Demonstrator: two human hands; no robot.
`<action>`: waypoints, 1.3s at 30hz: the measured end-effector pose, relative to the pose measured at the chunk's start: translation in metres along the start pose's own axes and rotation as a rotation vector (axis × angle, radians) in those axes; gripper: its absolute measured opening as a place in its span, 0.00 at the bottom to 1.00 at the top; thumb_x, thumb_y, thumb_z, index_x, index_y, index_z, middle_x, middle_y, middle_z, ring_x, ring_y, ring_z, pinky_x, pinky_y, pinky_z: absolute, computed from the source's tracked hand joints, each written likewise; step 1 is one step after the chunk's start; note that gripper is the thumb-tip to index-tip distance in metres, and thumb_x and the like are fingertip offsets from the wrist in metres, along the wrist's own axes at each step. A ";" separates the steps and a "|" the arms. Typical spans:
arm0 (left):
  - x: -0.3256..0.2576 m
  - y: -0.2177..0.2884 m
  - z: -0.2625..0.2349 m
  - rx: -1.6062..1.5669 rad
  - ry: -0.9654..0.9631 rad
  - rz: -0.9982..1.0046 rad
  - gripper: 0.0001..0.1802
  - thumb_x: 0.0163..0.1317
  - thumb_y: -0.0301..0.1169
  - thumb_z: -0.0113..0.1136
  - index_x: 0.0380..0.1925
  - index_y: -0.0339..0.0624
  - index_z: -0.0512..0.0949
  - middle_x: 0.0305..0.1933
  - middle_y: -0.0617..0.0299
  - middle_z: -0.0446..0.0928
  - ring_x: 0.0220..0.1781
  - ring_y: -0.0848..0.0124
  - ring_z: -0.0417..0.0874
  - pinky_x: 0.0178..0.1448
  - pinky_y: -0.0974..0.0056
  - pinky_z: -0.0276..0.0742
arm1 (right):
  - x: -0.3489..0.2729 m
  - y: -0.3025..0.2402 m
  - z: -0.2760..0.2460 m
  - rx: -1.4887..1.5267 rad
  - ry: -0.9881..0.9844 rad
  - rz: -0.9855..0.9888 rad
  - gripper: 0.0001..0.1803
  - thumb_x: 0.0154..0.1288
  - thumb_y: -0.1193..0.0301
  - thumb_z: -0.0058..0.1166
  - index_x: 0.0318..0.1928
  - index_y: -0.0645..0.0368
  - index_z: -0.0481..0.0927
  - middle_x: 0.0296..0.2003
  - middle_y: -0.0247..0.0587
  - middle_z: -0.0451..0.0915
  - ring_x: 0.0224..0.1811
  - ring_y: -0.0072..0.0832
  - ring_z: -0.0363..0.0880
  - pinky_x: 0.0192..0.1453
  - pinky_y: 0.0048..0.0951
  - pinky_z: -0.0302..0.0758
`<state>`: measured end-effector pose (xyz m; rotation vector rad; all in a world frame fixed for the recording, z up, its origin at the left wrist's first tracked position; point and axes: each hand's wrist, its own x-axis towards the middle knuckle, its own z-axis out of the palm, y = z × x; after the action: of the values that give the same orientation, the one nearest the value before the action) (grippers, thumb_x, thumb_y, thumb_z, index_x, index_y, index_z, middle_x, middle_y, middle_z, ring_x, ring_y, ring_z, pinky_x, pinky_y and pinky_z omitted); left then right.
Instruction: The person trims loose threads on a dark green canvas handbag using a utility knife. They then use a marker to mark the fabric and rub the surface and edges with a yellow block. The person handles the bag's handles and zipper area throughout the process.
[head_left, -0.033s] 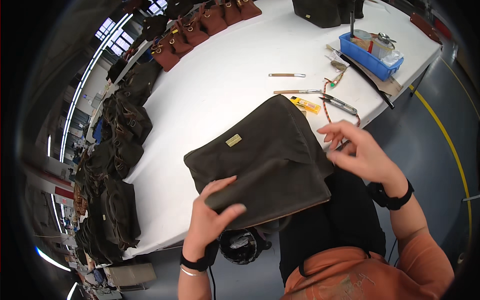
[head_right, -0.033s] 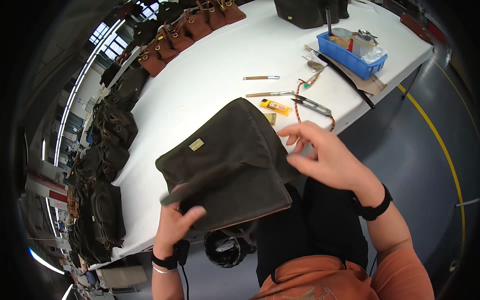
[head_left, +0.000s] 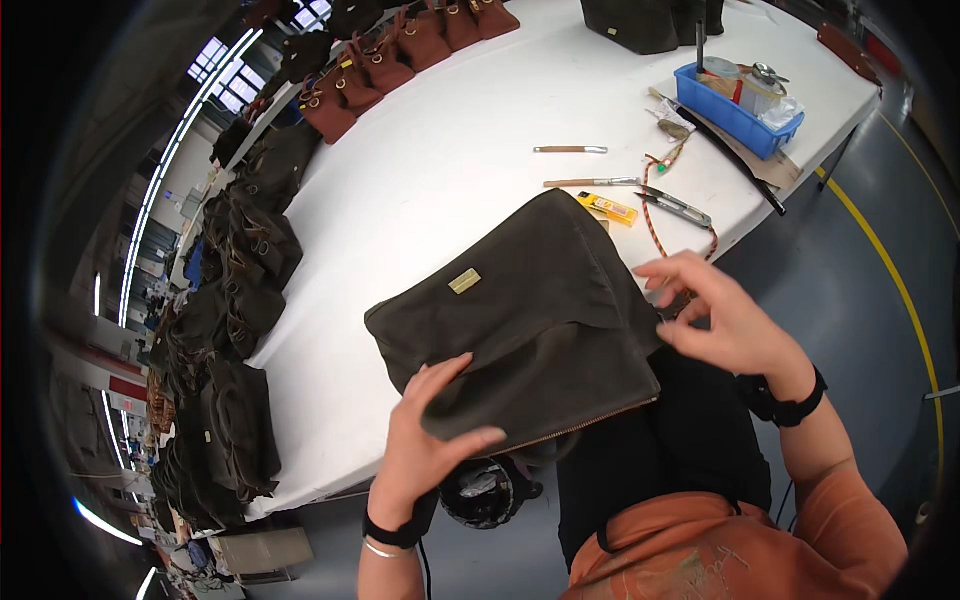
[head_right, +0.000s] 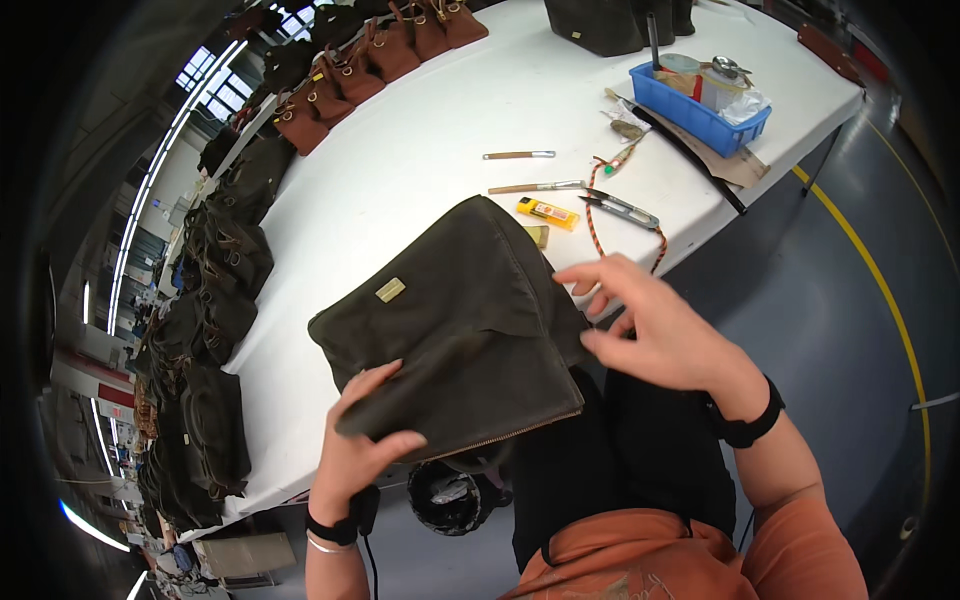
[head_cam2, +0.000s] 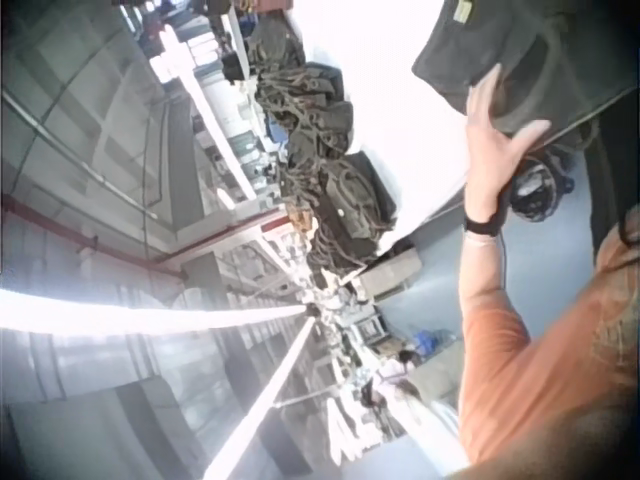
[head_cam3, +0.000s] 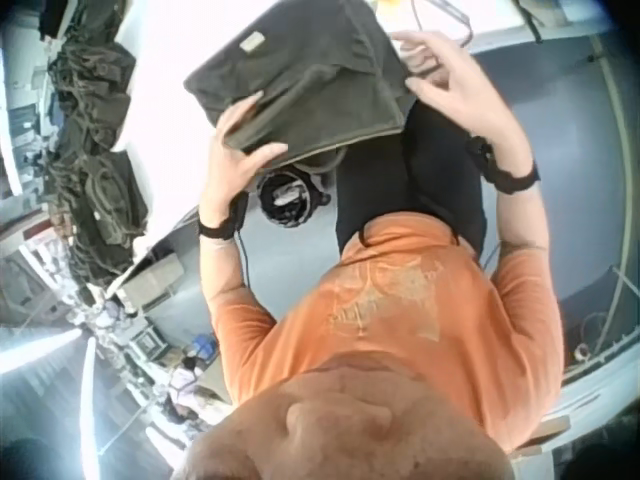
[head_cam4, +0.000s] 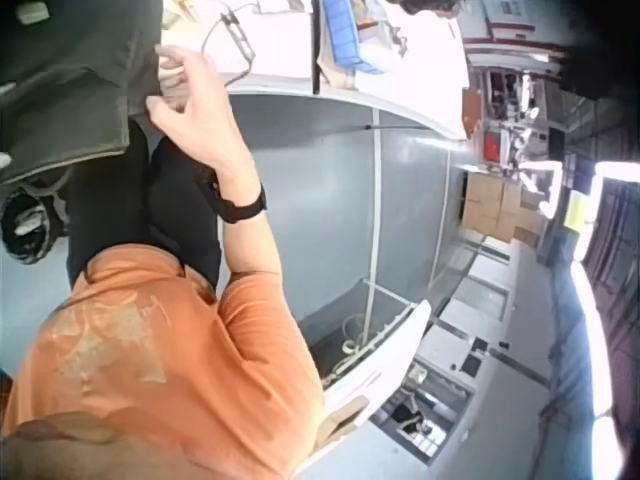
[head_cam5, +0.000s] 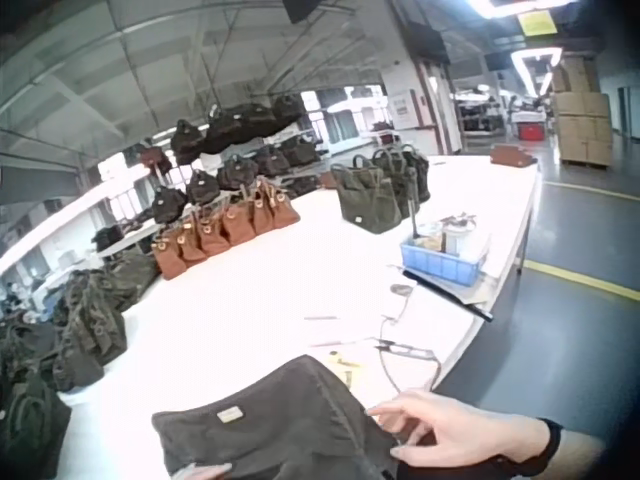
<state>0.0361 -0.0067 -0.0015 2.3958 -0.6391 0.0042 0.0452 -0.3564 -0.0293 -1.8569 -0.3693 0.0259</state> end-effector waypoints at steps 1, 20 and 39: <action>-0.005 0.001 0.005 0.098 -0.027 0.016 0.46 0.45 0.45 0.80 0.65 0.39 0.72 0.61 0.50 0.77 0.64 0.53 0.76 0.72 0.45 0.64 | -0.007 0.006 0.000 -0.034 -0.115 0.023 0.36 0.57 0.80 0.57 0.68 0.55 0.67 0.59 0.44 0.66 0.58 0.32 0.72 0.45 0.27 0.80; -0.041 0.014 0.004 0.587 0.080 -0.163 0.39 0.56 0.20 0.64 0.70 0.50 0.68 0.76 0.43 0.59 0.77 0.45 0.60 0.77 0.43 0.57 | 0.023 0.012 0.071 -0.160 0.122 -0.278 0.22 0.59 0.81 0.56 0.55 0.63 0.82 0.39 0.50 0.76 0.35 0.40 0.78 0.40 0.34 0.76; -0.003 0.032 0.113 0.424 0.335 0.015 0.23 0.60 0.31 0.68 0.57 0.41 0.80 0.64 0.55 0.77 0.74 0.51 0.68 0.75 0.42 0.60 | 0.017 0.019 0.091 -0.239 0.116 -0.203 0.25 0.58 0.83 0.55 0.58 0.59 0.80 0.47 0.52 0.71 0.41 0.43 0.78 0.46 0.36 0.77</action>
<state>0.0011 -0.0944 -0.0722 2.7011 -0.5352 0.5887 0.0478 -0.2724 -0.0734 -2.0359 -0.4958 -0.2742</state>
